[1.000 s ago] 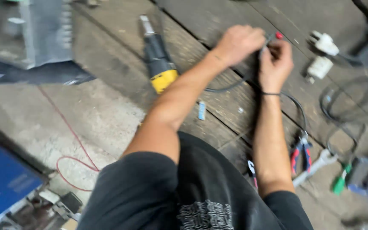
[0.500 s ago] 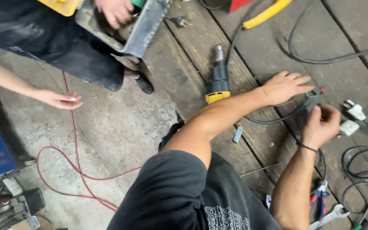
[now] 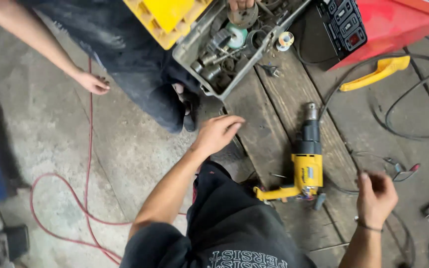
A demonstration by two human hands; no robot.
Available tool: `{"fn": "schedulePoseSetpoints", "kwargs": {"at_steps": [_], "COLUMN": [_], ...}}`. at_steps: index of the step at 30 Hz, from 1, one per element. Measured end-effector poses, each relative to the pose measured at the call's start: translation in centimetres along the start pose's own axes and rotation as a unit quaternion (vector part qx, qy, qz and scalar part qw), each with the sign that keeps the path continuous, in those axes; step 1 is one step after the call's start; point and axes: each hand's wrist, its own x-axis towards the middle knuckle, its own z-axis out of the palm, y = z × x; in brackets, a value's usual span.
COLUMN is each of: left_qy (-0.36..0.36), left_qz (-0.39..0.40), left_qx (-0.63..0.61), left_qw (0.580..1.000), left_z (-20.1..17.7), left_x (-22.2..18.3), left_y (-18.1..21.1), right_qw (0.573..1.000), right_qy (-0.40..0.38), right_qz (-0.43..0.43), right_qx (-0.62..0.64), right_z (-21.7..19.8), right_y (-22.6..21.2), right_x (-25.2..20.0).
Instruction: Repairing a yellow power tool by connecting internal wires and reassembling the casing
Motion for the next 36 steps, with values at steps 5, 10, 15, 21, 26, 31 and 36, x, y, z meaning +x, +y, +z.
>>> {"fn": "schedulePoseSetpoints", "kwargs": {"at_steps": [5, 10, 15, 21, 26, 31, 36], "left_qy": [-0.001, -0.080, -0.095, -0.087, -0.056, -0.014, 0.032], "left_qz": [0.034, 0.077, 0.113, 0.132, 0.103, 0.033, 0.064], "left_qx": [0.015, 0.054, 0.027, 0.037, 0.083, 0.053, 0.093], "left_qw": [0.999, 0.992, 0.989, 0.987, 0.990, 0.998, 0.993], "left_z": [-8.4, -14.8, -18.8, -19.3, -20.4, -19.4, -15.6], "left_x": [1.1, 2.8, 3.8, 5.3, 7.0, 9.7, 18.2], "left_y": [-6.5, -10.8, -10.7, -10.6, -8.8, -9.4, -7.4], "right_qw": [0.986, 0.960, 0.833, 0.690, 0.703, 0.841, 0.894], "right_qy": [-0.067, -0.124, -0.172, -0.285, -0.355, -0.322, -0.349], "right_qz": [-0.067, -0.192, -0.469, -0.488, -0.501, -0.416, -0.276], "right_qx": [-0.136, -0.161, -0.239, -0.453, -0.358, -0.132, -0.062], "right_z": [13.8, 30.3, 42.7, 49.6, 42.8, 33.7, 30.1], "right_y": [-11.7, -21.3, -30.0, -24.4, -27.6, -23.7, -18.6], "right_x": [1.1, 1.4, 5.4, 13.9, 17.0, 17.9, 17.4]}}
